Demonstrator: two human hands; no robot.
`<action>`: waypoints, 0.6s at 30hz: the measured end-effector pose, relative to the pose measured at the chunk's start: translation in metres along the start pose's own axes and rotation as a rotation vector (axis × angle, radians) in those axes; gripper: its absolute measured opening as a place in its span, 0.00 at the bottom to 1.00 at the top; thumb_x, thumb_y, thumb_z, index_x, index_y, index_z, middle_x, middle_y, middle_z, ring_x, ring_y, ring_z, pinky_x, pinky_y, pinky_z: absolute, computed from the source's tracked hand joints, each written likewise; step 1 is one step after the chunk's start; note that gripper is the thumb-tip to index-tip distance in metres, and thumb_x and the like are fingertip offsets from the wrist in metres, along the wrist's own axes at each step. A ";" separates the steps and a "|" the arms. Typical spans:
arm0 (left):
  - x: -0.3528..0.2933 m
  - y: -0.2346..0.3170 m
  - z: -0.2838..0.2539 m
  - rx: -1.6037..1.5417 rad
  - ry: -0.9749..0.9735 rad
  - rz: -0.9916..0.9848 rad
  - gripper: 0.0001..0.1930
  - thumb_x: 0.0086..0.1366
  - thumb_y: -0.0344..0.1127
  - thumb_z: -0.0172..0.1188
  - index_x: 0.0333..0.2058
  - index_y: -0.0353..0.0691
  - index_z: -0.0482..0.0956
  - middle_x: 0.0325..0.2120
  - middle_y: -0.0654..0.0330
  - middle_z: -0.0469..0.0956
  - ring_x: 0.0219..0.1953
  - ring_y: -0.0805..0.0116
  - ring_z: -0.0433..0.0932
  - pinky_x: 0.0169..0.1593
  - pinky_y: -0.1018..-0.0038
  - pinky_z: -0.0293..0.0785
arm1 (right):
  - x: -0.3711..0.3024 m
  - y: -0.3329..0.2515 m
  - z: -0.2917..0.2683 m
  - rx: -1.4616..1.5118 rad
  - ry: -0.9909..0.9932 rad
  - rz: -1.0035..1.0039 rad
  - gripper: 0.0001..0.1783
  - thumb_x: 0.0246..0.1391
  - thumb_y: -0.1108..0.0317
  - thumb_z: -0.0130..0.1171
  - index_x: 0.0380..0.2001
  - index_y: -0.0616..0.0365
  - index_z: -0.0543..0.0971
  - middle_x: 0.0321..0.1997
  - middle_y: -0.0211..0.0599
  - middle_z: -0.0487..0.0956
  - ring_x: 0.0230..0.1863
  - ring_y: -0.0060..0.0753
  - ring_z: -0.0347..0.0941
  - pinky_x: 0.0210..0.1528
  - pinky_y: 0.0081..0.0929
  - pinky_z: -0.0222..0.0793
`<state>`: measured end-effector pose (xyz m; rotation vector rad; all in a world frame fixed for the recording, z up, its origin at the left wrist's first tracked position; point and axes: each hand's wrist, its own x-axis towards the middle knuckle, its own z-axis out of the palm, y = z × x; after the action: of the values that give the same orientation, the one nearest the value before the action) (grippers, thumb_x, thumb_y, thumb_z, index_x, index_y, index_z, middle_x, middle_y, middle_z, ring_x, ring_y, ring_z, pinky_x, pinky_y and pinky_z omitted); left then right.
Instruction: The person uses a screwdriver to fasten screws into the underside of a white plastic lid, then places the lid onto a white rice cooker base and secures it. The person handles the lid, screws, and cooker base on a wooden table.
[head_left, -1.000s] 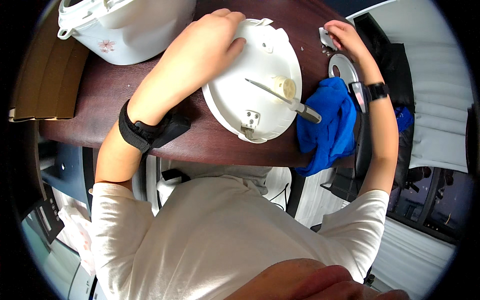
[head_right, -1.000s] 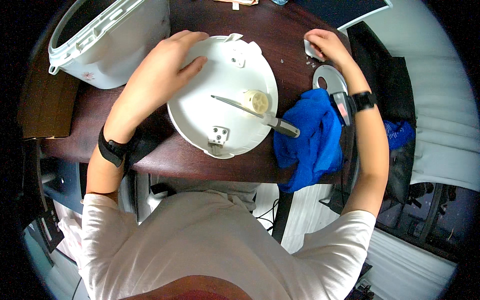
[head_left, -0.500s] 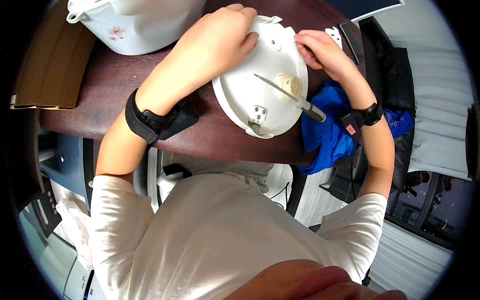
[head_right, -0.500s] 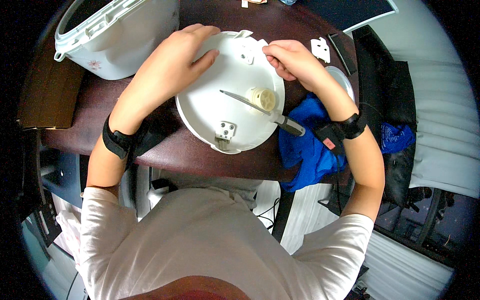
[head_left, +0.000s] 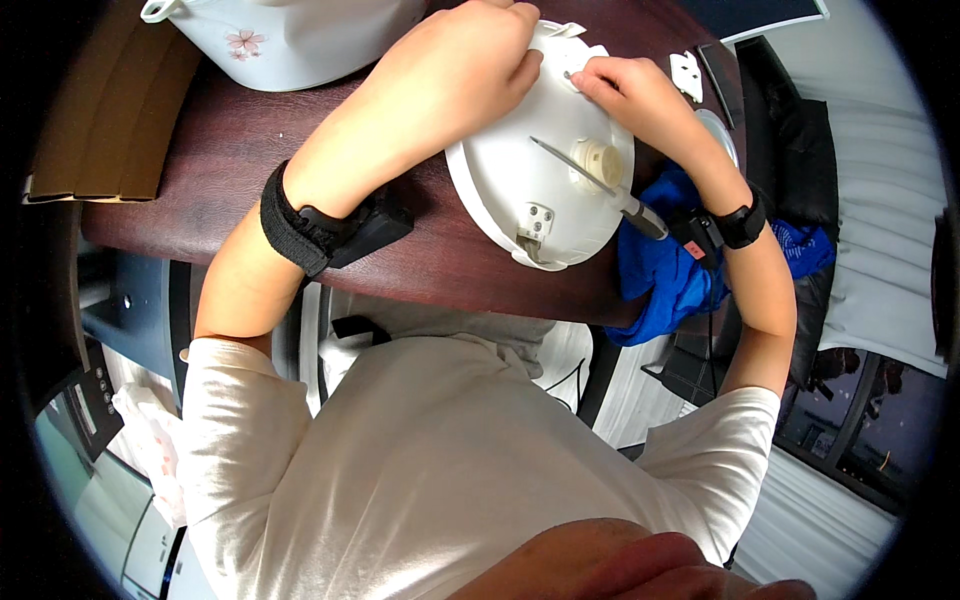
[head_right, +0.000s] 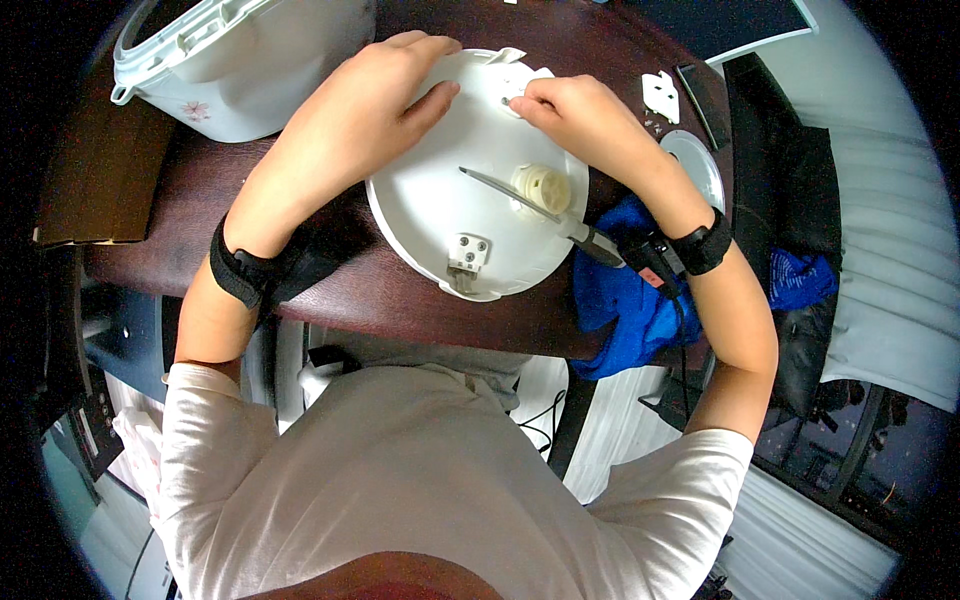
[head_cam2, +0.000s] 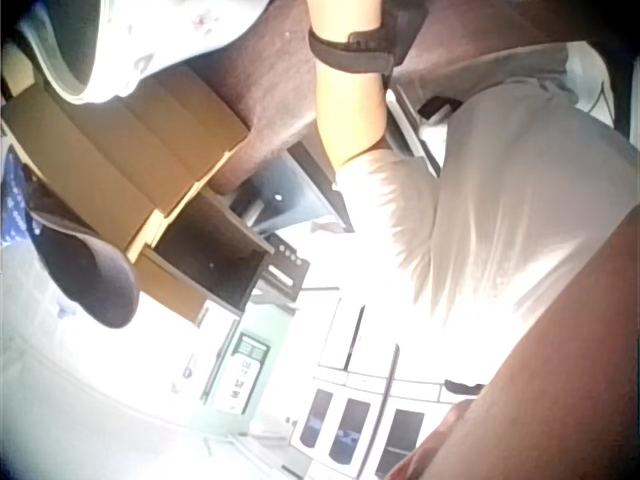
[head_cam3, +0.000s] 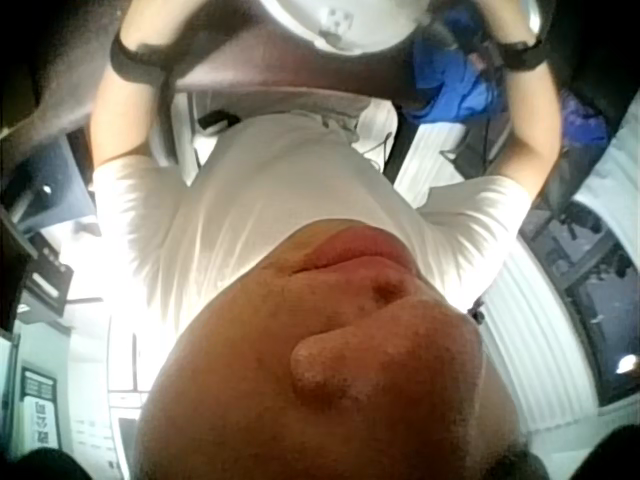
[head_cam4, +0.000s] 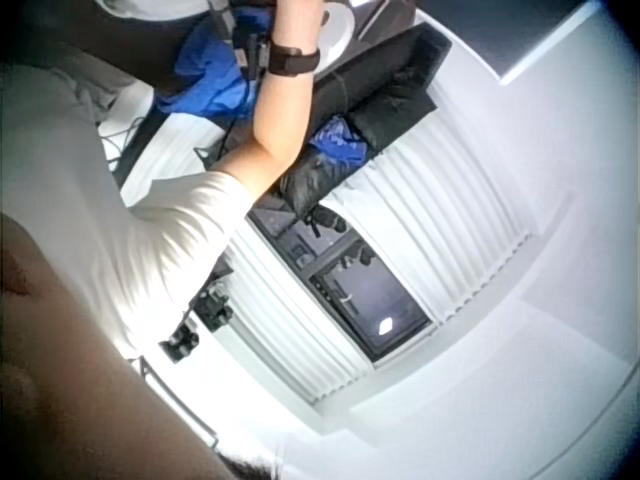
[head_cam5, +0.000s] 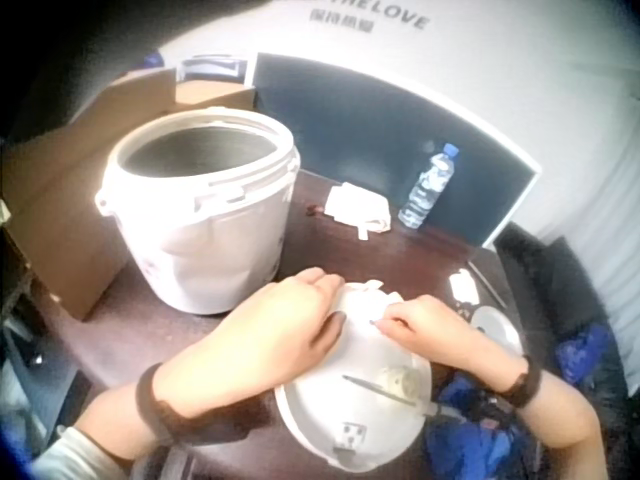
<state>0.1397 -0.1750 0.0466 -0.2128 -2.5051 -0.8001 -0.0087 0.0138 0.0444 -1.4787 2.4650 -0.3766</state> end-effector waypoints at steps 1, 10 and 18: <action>0.000 0.000 0.000 -0.001 0.004 0.004 0.14 0.61 0.31 0.55 0.44 0.30 0.74 0.36 0.44 0.76 0.39 0.45 0.76 0.43 0.59 0.73 | 0.000 0.000 0.000 0.000 -0.008 0.001 0.16 0.62 0.60 0.52 0.29 0.63 0.76 0.19 0.36 0.73 0.20 0.24 0.64 0.25 0.24 0.63; 0.000 -0.002 0.001 0.013 0.015 0.029 0.12 0.62 0.30 0.54 0.43 0.30 0.74 0.35 0.44 0.76 0.38 0.45 0.76 0.43 0.59 0.73 | -0.005 0.002 0.001 0.357 -0.048 0.203 0.13 0.64 0.62 0.47 0.32 0.57 0.76 0.17 0.22 0.67 0.19 0.14 0.59 0.20 0.16 0.55; 0.000 0.001 0.000 -0.004 -0.006 -0.012 0.13 0.62 0.31 0.54 0.43 0.30 0.74 0.35 0.44 0.76 0.38 0.45 0.76 0.43 0.59 0.73 | -0.015 0.000 0.005 0.230 0.062 0.019 0.05 0.56 0.69 0.57 0.34 0.58 0.75 0.15 0.26 0.65 0.17 0.17 0.59 0.21 0.20 0.58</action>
<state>0.1399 -0.1740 0.0476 -0.2021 -2.5131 -0.8100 -0.0004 0.0267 0.0405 -1.3681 2.3852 -0.6859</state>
